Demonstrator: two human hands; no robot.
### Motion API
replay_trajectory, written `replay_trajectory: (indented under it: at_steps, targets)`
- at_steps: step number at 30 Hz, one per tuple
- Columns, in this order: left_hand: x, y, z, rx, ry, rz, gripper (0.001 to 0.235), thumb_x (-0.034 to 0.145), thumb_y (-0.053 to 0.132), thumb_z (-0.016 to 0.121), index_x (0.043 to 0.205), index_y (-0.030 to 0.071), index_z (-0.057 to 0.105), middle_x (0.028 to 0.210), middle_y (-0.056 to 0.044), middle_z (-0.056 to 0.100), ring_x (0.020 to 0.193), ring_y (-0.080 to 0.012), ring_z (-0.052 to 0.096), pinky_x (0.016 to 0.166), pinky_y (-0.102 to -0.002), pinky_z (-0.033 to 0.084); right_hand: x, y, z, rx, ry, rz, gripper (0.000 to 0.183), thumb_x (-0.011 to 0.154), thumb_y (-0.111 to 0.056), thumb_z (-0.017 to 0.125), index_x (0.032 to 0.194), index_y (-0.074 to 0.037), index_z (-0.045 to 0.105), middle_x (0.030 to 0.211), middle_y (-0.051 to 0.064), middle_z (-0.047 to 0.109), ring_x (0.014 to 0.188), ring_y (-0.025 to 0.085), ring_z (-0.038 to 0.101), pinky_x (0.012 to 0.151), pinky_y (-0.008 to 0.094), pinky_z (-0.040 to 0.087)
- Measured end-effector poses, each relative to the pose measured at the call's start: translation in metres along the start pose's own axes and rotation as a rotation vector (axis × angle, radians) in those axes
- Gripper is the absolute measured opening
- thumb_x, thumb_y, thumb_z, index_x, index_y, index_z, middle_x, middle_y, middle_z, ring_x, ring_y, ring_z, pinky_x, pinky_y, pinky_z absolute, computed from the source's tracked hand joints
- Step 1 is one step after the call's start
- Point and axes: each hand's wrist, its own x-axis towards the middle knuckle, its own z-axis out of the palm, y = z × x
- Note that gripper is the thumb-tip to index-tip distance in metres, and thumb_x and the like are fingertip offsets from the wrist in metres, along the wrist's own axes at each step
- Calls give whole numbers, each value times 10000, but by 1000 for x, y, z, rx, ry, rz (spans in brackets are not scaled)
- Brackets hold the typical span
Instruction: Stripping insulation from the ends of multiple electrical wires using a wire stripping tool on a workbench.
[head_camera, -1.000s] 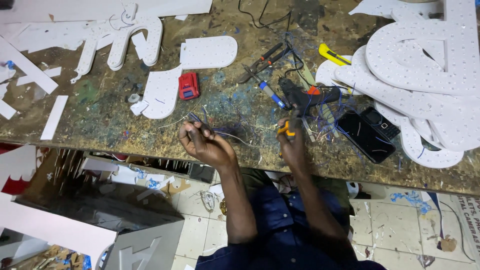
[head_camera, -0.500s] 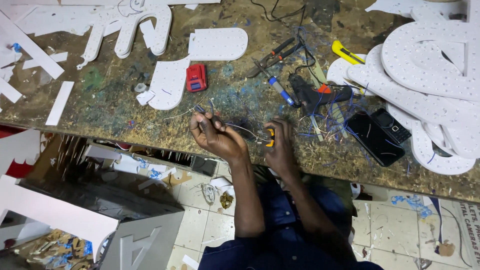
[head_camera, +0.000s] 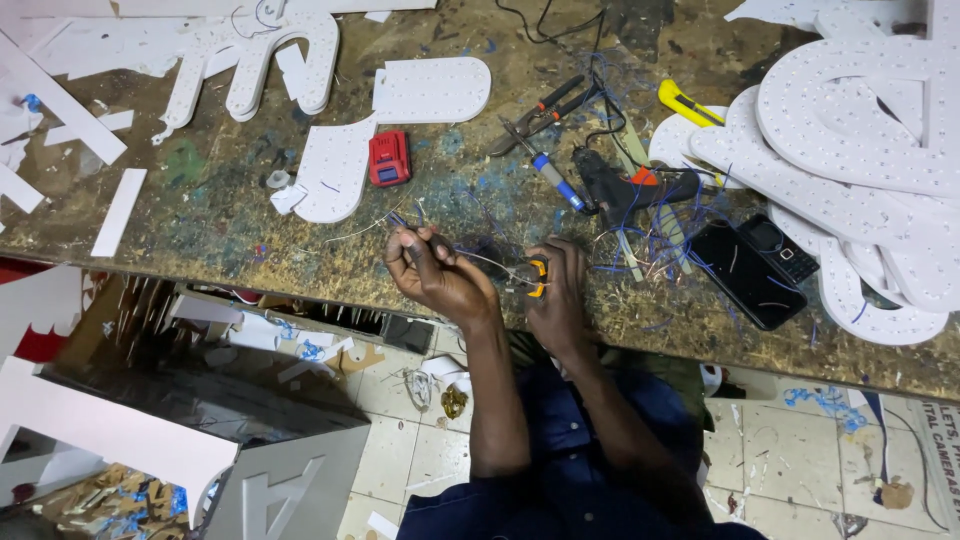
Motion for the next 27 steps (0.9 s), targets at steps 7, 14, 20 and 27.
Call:
replay_trajectory:
  at_steps: [7, 14, 20, 27]
  targets:
    - [5, -15, -17, -6, -11, -2, 53, 1148, 131, 716, 1179, 106, 681, 889, -108, 717, 610, -72, 507, 557, -134, 367, -3, 12, 3, -53, 9, -11, 143, 1131, -97, 710, 1184, -134, 583, 1110, 68, 497, 1137, 334, 540, 1101, 515, 418]
    - [-4, -48, -39, 152, -375, -116, 524, 1226, 437, 508, 1595, 67, 532, 1435, -128, 680, 1274, -152, 658, 1099, -269, 559, -10, 22, 5, 136, 30, 196, 144, 1114, -154, 757, 1172, -94, 639, 1055, 139, 613, 1047, 444, 642, 972, 569, 479]
    - [-18, -36, -44, 454, -977, -449, 417, 1138, 221, 710, 1484, -9, 735, 1296, -241, 813, 1211, -284, 758, 1026, -417, 614, -5, 32, -3, 375, 100, 408, 125, 1154, -161, 697, 1169, -46, 652, 920, 102, 665, 846, 254, 691, 848, 464, 565]
    - [-22, -70, -62, 275, -905, -506, 259, 1083, 8, 747, 1315, -99, 787, 1066, -283, 848, 918, -252, 851, 779, -355, 710, 9, 13, -19, 536, 42, 409, 117, 1107, -118, 695, 1195, -41, 688, 754, 70, 660, 622, 194, 667, 645, 409, 606]
